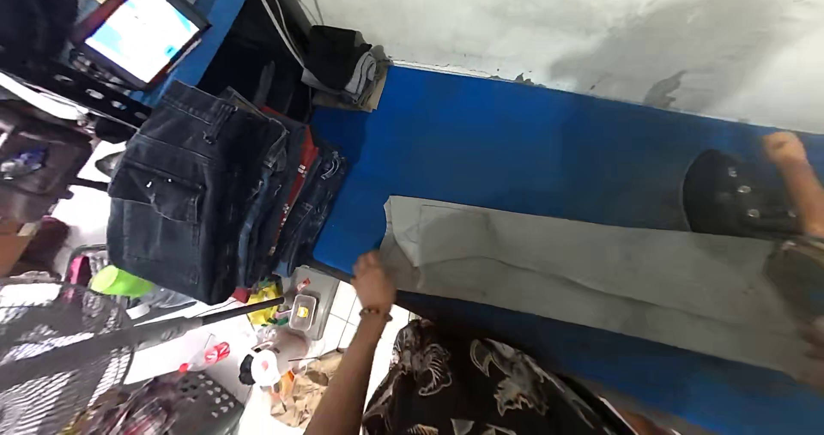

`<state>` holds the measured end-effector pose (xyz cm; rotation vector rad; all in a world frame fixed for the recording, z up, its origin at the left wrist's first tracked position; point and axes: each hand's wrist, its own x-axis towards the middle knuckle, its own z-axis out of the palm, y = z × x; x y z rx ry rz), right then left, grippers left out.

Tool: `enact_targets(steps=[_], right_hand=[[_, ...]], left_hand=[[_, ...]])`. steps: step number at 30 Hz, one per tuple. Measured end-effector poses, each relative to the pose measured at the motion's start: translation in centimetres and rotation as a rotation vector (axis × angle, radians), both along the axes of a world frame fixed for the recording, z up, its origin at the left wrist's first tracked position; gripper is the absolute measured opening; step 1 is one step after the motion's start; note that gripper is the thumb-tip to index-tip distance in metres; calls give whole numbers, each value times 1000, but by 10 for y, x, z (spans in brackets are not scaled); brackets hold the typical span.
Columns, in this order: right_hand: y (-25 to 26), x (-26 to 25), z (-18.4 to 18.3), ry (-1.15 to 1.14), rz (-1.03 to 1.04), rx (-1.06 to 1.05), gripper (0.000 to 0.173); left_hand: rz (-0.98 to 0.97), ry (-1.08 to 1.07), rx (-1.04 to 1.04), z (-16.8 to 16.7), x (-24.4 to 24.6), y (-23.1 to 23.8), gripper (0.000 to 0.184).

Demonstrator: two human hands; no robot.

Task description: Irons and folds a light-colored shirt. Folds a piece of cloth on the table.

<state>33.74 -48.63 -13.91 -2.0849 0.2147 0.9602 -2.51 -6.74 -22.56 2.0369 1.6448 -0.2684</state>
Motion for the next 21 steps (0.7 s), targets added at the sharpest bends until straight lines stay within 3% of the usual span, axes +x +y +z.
enact_targets(steps=[1, 3, 7, 9, 11, 15, 21], right_hand=[[-59, 26, -55, 54, 102, 146, 53], [-91, 35, -119, -8, 0, -20, 57], [-76, 28, -131, -115, 57, -304, 41], [-74, 28, -127, -228, 162, -463, 45], [-57, 24, -118, -460, 282, -575, 59], [64, -25, -92, -738, 586, -320, 57], [258, -170, -114, -802, 1357, 202, 43]], left_hand=[[92, 35, -30, -3, -7, 11, 62], [198, 47, -126, -6, -18, 28, 64], [194, 35, -146, -3, -17, 35, 61], [126, 17, -34, 2, -8, 27, 54], [-60, -100, 101, -1, 0, 12, 43], [-559, -332, 240, -34, 19, -25, 33], [-614, -387, 309, -54, 22, -38, 22]])
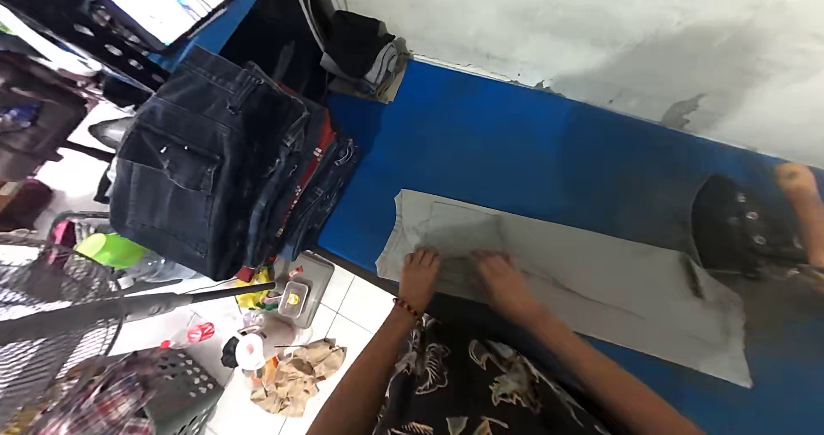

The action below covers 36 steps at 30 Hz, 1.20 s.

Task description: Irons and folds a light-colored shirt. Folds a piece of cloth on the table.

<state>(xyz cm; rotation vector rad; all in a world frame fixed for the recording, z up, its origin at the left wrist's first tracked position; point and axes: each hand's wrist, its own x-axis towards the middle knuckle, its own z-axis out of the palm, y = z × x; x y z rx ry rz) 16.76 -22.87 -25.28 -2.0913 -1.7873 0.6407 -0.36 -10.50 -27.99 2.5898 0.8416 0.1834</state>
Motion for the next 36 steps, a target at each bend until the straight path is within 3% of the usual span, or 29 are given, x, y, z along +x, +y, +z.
enact_targets(steps=[2, 4, 6, 9, 13, 15, 19, 25, 30, 36], right_hand=[[41, -27, -12, -25, 143, 34, 37], [70, -36, -14, 31, 129, -24, 28], [87, -30, -2, 212, -36, -87, 27], [94, -12, 14, 587, -460, 10, 23], [97, 7, 26, 703, -698, 93, 25], [100, 6, 35, 716, -725, 98, 23], [101, 2, 39, 742, -748, 140, 19], [95, 0, 41, 814, -777, 270, 12], [91, 0, 44, 830, -743, 310, 10], [86, -5, 45, 787, -682, 313, 12]], left_hand=[[22, -108, 83, -6, -10, -3, 14], [60, -165, 90, -12, -23, -7, 15], [83, -205, 59, -13, -29, -9, 21], [106, -215, 35, -4, -16, -5, 33], [196, 84, -235, 15, 27, 29, 48], [215, 198, -317, 20, 42, 45, 46], [312, 196, -383, 29, 53, 60, 44], [385, 124, -458, 30, 61, 67, 42], [411, 39, -509, 33, 62, 68, 23], [432, -28, -519, 27, 68, 70, 27]])
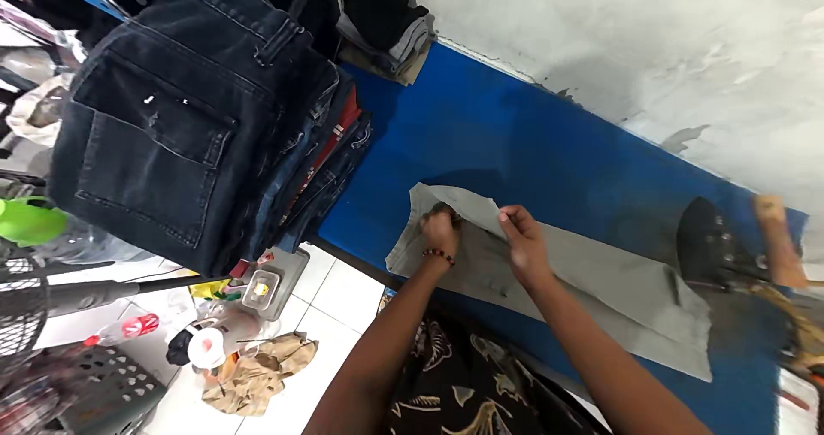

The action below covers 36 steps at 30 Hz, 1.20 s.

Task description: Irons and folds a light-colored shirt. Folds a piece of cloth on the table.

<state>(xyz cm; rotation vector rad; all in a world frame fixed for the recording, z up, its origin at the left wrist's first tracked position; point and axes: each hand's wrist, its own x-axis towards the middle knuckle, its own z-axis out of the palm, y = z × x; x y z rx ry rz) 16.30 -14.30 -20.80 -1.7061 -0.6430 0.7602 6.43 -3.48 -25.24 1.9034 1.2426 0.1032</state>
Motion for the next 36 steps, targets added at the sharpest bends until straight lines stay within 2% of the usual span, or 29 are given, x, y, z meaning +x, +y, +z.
enact_targets(steps=[4, 7, 9, 12, 14, 16, 19, 22, 24, 27, 31, 33, 34, 36], right_hand=[[-7, -10, -14, -89, 134, -27, 17], [-17, -22, -37, -190, 367, -113, 24], [-22, -31, -48, -296, 548, -197, 26], [-22, -41, -53, -464, 677, -218, 29], [-18, -44, -52, -598, 680, -213, 36], [-17, -40, -51, -675, 667, -274, 42], [-29, -12, -48, -690, 529, -400, 43], [-63, 44, -42, -660, 273, -512, 40], [-97, 96, -35, -692, 115, -565, 40], [-161, 175, -9, -782, -129, -729, 45], [-247, 270, 22, -830, -427, -896, 65], [-282, 310, 18, -823, -449, -978, 75], [-293, 325, 13, -816, -408, -1006, 75], [-298, 344, 4, -859, -284, -1027, 61]], left_hand=[[101, -69, 187, -21, -23, 2, 32], [253, -168, 245, -28, -47, 12, 27], [279, -171, 261, -29, -54, 19, 26], [37, -118, 355, -31, -49, 31, 29], [-199, -51, 457, -40, -45, 41, 32], [-342, 38, 462, -45, -44, 54, 40], [-299, 43, 381, -39, -43, 73, 42], [-267, 54, 317, -27, -37, 90, 32], [-269, 111, 299, -18, -30, 100, 24], [-219, 219, 287, -9, -20, 102, 22], [-171, 215, 439, -9, -9, 67, 28], [-258, 143, 553, -28, -12, 42, 30], [-283, 142, 560, -37, -15, 34, 37], [-288, 180, 588, -52, -20, 29, 52]])
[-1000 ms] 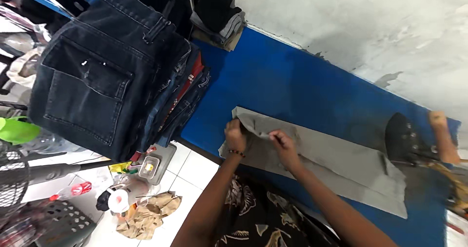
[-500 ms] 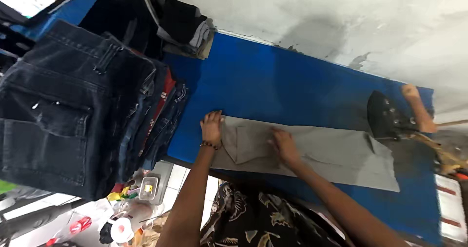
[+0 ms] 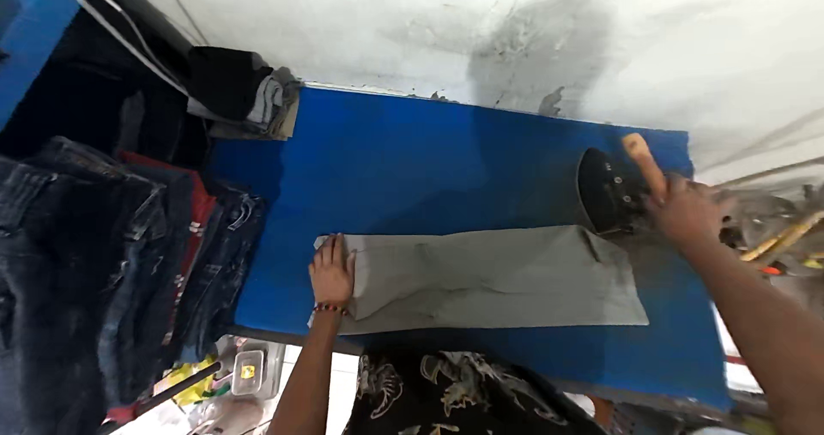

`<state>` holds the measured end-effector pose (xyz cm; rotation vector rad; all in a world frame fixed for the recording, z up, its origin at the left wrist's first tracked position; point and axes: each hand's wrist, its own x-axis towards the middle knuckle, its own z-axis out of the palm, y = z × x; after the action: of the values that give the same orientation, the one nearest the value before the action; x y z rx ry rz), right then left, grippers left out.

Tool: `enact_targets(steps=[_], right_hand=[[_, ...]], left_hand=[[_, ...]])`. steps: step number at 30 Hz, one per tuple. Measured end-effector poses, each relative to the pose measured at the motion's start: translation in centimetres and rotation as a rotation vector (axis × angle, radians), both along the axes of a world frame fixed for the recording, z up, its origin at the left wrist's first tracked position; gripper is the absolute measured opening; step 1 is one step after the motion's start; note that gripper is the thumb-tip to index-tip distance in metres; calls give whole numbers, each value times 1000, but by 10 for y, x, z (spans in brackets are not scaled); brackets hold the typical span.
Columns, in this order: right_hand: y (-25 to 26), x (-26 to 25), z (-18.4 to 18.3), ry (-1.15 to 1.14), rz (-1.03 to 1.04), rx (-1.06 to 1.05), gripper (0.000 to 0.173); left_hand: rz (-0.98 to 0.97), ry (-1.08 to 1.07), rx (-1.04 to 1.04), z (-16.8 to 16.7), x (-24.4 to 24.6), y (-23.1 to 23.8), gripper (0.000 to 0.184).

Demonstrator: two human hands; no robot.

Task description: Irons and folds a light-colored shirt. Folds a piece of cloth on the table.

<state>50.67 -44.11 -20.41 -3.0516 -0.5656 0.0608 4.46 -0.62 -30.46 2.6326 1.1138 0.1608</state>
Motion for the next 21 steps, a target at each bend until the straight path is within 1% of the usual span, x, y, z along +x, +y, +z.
enact_targets(steps=[1, 3, 5, 7, 8, 9, 10, 11, 12, 13, 14, 15, 16, 18, 19, 20, 21], right_hand=[[1, 8, -4, -19, 42, -22, 54], [6, 27, -9, -57, 72, -17, 50], [15, 47, -9, -66, 54, 2, 51], [28, 54, -3, -78, 69, 51, 60], [37, 43, -1, -81, 136, 82, 65], [47, 18, 0, -78, 242, 108, 66], [56, -16, -5, -54, 372, 141, 64], [60, -56, -17, 7, 511, 161, 62], [56, -96, -38, 85, 643, 177, 60], [46, -125, -60, 160, 728, 165, 59], [29, -141, -80, 206, 711, 169, 60], [8, -144, -92, 245, 590, 182, 63], [-15, -138, -94, 235, 422, 183, 65], [-52, -116, -86, 139, 133, 179, 65], [-66, -111, -78, 122, 45, 178, 64], [-76, -111, -71, 113, 12, 188, 62], [-81, -115, -64, 110, 27, 214, 59]], left_hand=[[9, 38, 8, 0, 1, 1, 56], [37, 174, -26, 11, 8, 1, 58], [71, 260, -17, 24, 16, -8, 55], [59, 198, 51, 35, 25, -25, 49], [8, 146, 80, 40, 29, -38, 46], [-77, 96, 85, 43, 32, -53, 43], [-177, 55, 66, 42, 34, -67, 41], [-274, 20, 47, 36, 33, -79, 40], [-341, 6, 27, 26, 29, -86, 42], [-370, 11, 21, 13, 22, -87, 47], [-369, 18, 28, 3, 16, -85, 55], [-345, 12, 43, -3, 11, -82, 63], [-298, 22, 31, -4, 9, -80, 67], [-113, 45, -6, 2, 7, -78, 63], [8, 47, -26, 5, 5, -76, 59], [120, 36, -40, 8, 3, -73, 54], [190, 16, -32, 11, 0, -71, 52]])
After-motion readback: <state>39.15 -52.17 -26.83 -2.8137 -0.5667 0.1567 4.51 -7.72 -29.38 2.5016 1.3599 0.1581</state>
